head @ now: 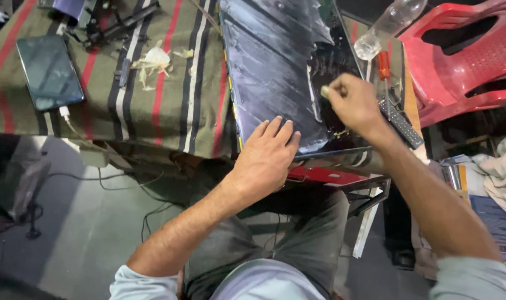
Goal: The person peels a clear protective plastic film off the screen of a large flat display panel lying on a workbench. They grip a lifted film edge, pull it across the screen in stages, and set discarded film scraps on the table beside the panel.
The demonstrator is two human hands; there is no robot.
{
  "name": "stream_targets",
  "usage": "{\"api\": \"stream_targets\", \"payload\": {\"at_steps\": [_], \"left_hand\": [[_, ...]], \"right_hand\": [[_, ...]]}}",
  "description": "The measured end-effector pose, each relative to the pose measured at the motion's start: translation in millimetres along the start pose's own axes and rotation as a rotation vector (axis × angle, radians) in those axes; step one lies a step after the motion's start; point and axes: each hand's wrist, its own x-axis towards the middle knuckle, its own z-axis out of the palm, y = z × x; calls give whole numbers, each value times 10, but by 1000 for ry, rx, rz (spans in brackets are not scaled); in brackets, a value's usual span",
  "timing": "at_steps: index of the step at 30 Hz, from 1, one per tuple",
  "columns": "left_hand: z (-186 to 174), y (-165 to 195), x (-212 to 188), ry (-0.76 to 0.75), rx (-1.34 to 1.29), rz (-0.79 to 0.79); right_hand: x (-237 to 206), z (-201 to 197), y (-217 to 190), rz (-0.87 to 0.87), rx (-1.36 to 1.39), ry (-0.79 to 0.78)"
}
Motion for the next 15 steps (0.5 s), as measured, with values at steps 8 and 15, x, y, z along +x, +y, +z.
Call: {"api": "stream_targets", "payload": {"at_steps": [8, 15], "left_hand": [[20, -2, 19, 9, -16, -19], [16, -1, 30, -25, -4, -20]], "right_hand": [[793, 297, -12, -72, -140, 67], [690, 333, -18, -182, -125, 91]]}}
